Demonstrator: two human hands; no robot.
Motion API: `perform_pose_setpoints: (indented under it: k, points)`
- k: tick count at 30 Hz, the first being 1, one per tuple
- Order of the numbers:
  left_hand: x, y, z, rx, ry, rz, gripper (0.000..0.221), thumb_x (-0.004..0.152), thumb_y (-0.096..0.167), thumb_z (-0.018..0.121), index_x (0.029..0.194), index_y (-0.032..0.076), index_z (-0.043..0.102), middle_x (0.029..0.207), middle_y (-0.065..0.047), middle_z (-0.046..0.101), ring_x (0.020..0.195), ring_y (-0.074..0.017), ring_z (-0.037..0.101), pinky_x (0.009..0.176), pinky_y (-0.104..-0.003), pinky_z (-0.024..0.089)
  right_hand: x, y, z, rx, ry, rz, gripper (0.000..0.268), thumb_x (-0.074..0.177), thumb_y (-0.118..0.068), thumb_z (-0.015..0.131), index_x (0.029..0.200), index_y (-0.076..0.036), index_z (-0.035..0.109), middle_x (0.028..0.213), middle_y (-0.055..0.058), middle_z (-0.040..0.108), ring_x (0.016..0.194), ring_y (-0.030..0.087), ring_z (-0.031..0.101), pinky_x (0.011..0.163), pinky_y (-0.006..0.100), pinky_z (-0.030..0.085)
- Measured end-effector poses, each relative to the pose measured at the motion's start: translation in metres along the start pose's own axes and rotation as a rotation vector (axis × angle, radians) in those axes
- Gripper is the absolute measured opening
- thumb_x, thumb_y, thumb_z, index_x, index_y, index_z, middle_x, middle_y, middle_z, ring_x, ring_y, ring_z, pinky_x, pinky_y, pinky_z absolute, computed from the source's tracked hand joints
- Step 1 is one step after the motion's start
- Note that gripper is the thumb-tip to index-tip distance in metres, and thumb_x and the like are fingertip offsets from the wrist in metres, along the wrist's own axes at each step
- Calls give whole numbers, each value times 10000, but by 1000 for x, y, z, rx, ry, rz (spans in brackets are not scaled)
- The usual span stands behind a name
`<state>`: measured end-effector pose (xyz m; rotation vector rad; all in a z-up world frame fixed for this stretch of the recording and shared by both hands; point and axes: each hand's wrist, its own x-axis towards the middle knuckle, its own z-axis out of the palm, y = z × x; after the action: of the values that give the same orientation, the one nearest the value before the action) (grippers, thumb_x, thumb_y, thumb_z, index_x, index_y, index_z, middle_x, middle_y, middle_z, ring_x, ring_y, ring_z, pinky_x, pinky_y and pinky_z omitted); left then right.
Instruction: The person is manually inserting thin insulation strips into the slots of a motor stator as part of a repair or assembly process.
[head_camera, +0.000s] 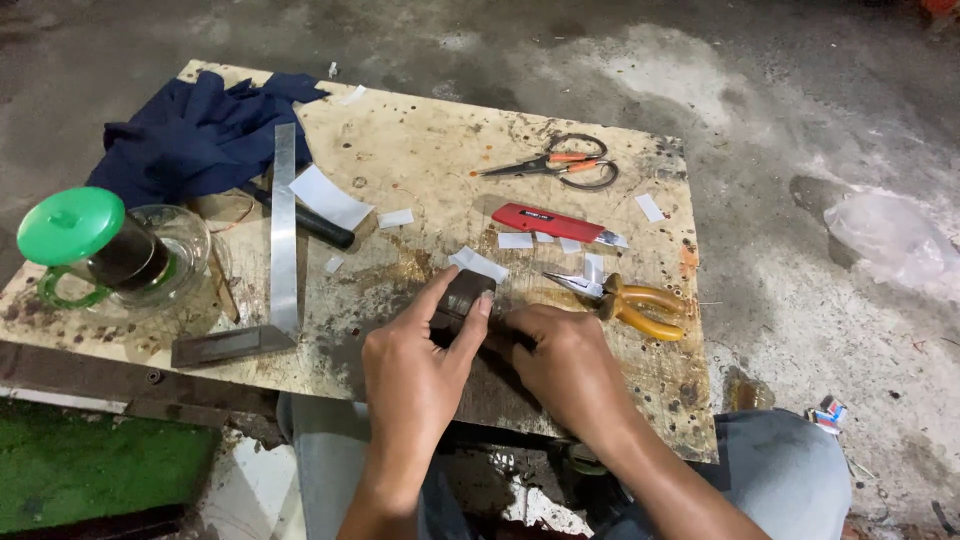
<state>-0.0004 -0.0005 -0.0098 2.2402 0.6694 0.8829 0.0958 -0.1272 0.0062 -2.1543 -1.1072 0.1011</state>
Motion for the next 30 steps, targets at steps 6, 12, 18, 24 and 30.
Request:
perform_pose_setpoints:
  k: [6, 12, 18, 24, 30]
  points:
    - [3, -1, -1, 9, -31, 68, 496, 962, 408, 737, 1336, 82, 734, 917, -71, 846, 501, -112, 734, 475, -280, 638, 5, -4, -10, 102, -78, 36, 296, 816, -51, 770, 1110, -79, 788, 1079, 86, 826, 789, 224, 815, 677, 346, 650]
    - [6, -3, -8, 12, -91, -40, 519, 942, 493, 716, 1352, 176, 753, 431, 18, 600, 309, -84, 431, 341, -297, 444, -12, 5, -6, 19, -8, -63, 333, 815, -108, 823, 1133, -41, 749, 1048, 107, 812, 781, 220, 824, 739, 302, 705]
    - [6, -9, -11, -28, -109, 3, 531, 963, 494, 685, 1354, 141, 745, 392, 50, 443, 309, -72, 349, 313, -269, 361, -13, 2, 1, 28, 31, -28, 248, 887, -34, 731, 1133, -45, 764, 1057, 144, 814, 616, 200, 835, 529, 203, 748]
    - [10, -9, -14, -62, -159, -27, 543, 946, 495, 691, 1363, 151, 741, 413, 23, 435, 341, -107, 371, 336, -288, 370, -2, 1, 12, 90, 4, 88, 291, 748, 37, 780, 1024, -50, 812, 940, 173, 817, 849, 388, 793, 673, 464, 680]
    - [10, -12, -19, -175, -191, -41, 505, 933, 412, 723, 1342, 117, 749, 581, -71, 522, 507, -212, 472, 450, -361, 444, 0, -16, -11, 83, -81, 218, 252, 796, -41, 779, 1035, -105, 827, 951, 162, 828, 855, 334, 813, 747, 436, 689]
